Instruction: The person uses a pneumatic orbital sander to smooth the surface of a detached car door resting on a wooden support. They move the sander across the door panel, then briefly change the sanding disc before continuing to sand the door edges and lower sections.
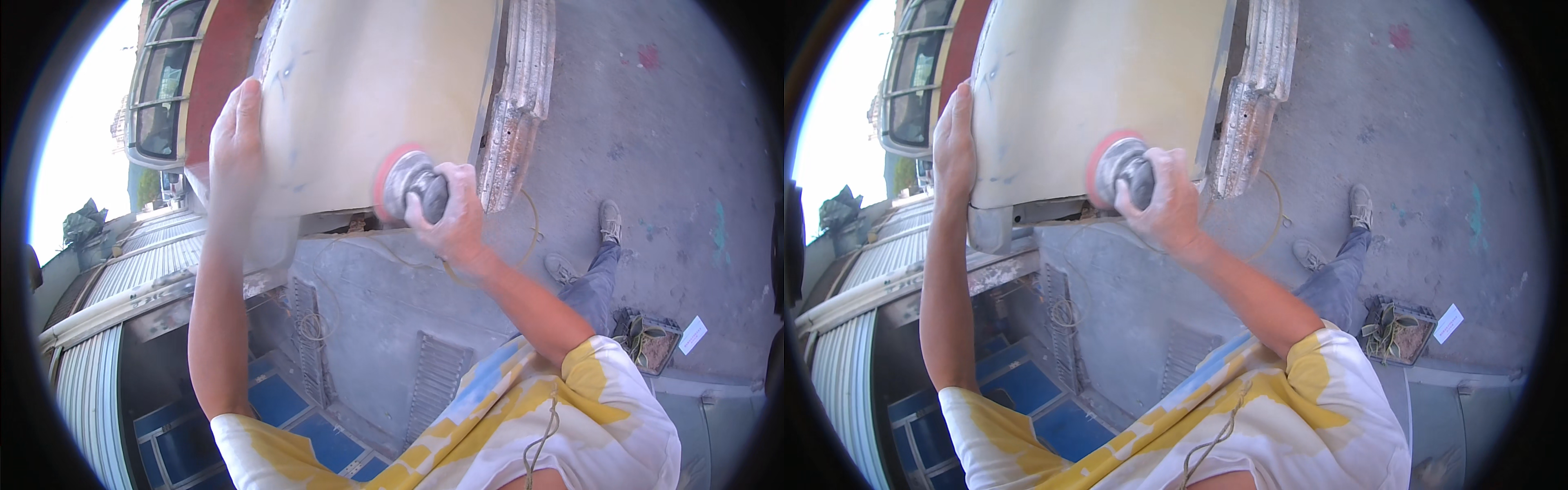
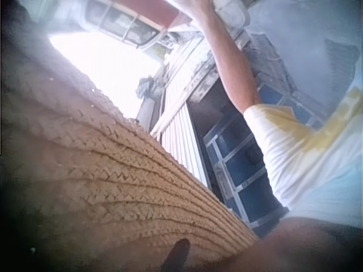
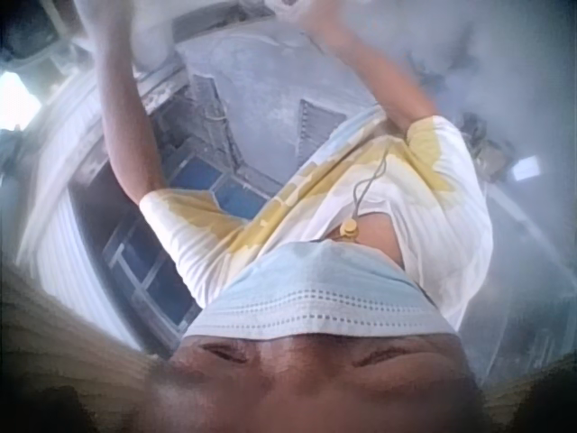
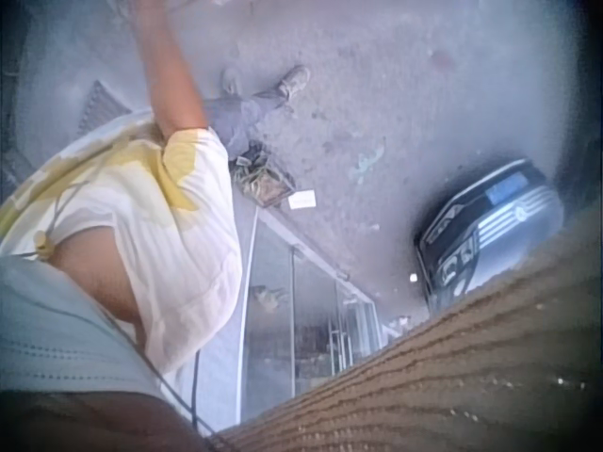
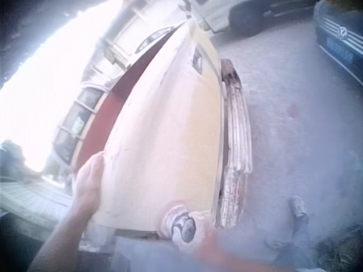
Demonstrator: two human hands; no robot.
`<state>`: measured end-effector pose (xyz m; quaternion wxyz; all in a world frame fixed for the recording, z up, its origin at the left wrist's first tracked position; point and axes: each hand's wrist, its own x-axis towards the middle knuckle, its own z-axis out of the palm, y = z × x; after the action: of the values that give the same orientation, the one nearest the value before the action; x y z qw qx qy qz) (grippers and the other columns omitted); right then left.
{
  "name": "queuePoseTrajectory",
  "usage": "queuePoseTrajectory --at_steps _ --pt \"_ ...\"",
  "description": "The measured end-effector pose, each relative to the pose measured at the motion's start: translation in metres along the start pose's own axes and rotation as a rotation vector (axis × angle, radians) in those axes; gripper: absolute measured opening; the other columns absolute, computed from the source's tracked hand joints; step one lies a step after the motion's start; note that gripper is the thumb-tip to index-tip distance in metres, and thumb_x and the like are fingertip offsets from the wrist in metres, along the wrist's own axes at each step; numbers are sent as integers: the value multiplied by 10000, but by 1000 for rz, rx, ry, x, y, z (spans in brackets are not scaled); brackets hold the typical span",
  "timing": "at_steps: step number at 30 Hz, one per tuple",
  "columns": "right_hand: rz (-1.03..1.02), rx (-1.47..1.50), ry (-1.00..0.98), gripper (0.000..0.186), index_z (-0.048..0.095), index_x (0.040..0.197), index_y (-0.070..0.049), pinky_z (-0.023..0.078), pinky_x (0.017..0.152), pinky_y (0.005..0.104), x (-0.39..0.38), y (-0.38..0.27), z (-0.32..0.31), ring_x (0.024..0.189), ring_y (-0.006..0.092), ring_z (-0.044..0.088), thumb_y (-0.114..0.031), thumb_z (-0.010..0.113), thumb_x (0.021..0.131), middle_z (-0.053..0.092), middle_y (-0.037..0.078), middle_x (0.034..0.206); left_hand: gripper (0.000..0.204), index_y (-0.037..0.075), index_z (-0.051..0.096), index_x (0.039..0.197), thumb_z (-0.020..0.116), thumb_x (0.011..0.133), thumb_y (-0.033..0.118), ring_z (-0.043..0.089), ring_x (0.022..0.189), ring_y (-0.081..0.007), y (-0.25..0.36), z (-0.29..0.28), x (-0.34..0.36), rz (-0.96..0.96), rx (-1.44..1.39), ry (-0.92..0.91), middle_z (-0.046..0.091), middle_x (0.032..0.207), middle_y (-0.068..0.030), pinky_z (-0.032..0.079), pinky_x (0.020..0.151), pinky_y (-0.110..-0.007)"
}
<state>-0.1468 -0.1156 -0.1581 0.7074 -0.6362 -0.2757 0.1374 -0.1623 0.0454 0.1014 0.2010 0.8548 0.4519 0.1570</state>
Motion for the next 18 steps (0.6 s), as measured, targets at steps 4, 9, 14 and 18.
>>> queuePoseTrajectory --at_steps 4,9,14,18 --pt "84 -40 101 444 548 1190 -38 517 832 421 -4 35 -1 902 332 615 -140 755 810 573 168 1002 516 -49 626 1299 496 1092 405 610 1051 -155 -1 0 0 14 -28 58 682 1161 -96 465 951 -289" --pt "196 -211 241 435 559 1164 -16 517 860 454 -1 93 -2 964 378 622 -191 755 817 592 202 1065 515 -45 616 1329 483 1097 395 607 1077 -151 3 0 -2 -19 37 108 675 1197 -107 463 964 -288" --pt "251 -22 215 433 547 1195 -7 502 882 453 -14 32 6 977 370 614 -171 732 838 590 201 1076 497 -33 637 1282 463 1104 397 605 1001 -132 6 -3 -4 -7 31 63 683 1123 -87 472 910 -285" --pt "197 -37 227 427 547 1204 -12 502 877 451 -10 23 7 983 368 613 -163 722 845 589 202 1082 496 -21 651 1237 452 1105 414 596 938 -120 5 -4 -2 20 28 47 681 1058 -67 474 868 -282"
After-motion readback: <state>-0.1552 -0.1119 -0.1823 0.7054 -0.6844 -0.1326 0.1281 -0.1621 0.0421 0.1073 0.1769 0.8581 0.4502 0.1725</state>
